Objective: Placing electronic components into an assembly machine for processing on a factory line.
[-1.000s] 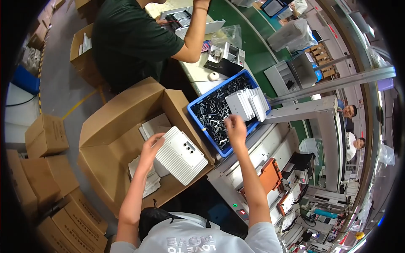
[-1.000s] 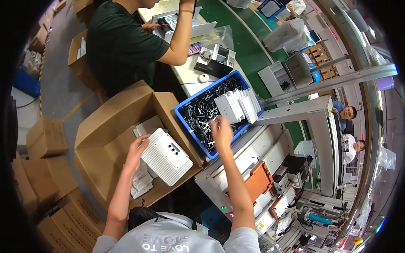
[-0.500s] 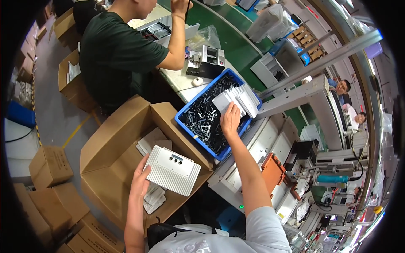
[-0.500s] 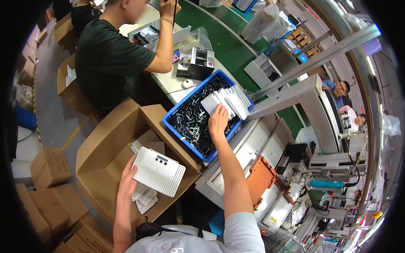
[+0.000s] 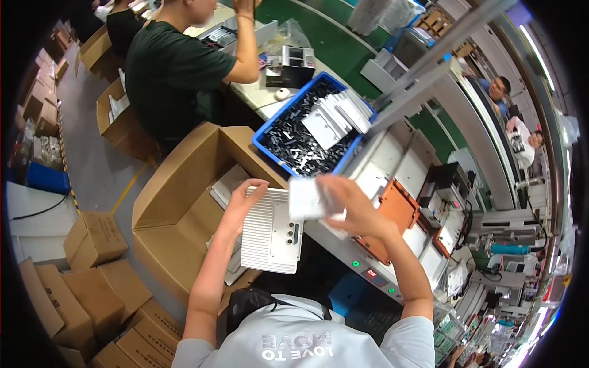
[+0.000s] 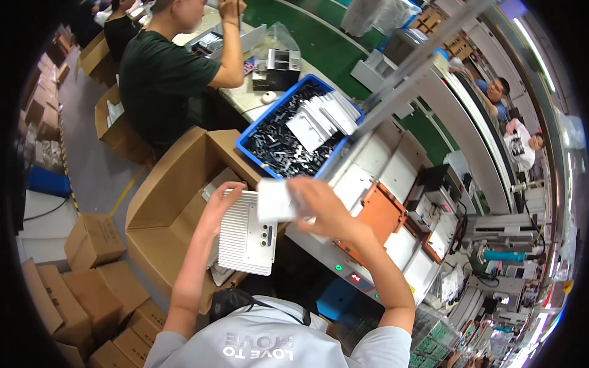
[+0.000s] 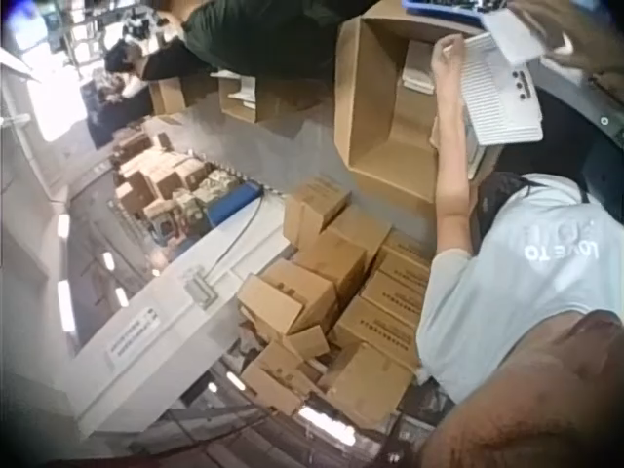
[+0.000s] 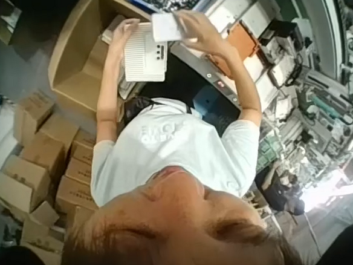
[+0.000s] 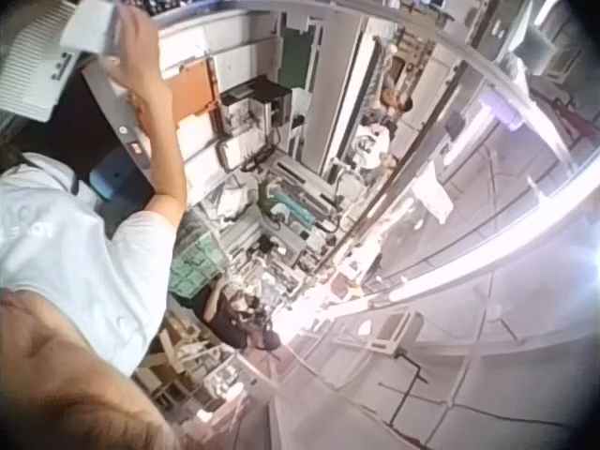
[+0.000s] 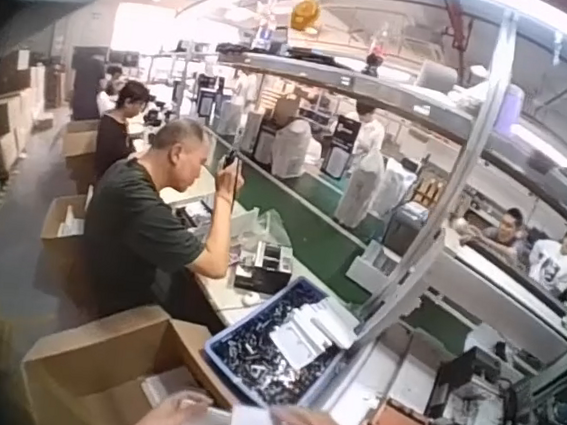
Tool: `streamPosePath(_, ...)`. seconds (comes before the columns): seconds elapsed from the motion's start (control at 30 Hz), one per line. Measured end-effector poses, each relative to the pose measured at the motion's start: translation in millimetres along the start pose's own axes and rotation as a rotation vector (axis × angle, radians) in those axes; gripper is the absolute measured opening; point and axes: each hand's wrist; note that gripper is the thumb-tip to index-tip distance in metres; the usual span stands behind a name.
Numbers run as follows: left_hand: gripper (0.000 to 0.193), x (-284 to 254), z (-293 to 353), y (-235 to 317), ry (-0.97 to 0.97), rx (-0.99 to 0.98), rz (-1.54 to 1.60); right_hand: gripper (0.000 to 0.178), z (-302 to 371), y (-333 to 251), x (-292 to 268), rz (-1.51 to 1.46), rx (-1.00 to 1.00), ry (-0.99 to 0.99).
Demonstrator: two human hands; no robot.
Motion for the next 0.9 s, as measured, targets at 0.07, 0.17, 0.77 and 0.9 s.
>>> streamPosePath(0.07,0.025,31.4,1.5,0.9,-0.053,-0.010,-0.126,0.075,21.6,-47.1,-10.4,-0.085,-0.045,-0.126)
streamPosePath(0.17,0.019,88.8,3.7,-3.9,-0.235,0.068,-0.524,0.074,65.3,-91.6,-12.4,0.021,-0.068,-0.259)
streamPosePath(0.77,0.030,350.6,64.9,-122.3,-0.894,-0.077,-1.159,0.072,314.0,-222.4,-26.4,0.186,0.222,-0.022)
streamPosePath(0.9,0.031,372.8,70.1,-142.1,-0.921,-0.246,-1.191,0.064,333.7,-238.2,-21.7,0.190,0.282,0.047)
Point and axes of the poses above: each hand's wrist, its own z-axis away from the middle knuckle, its own x-axis out of the palm, y = z × x, and after that the axes turned 14 degrees about -x, right-handed
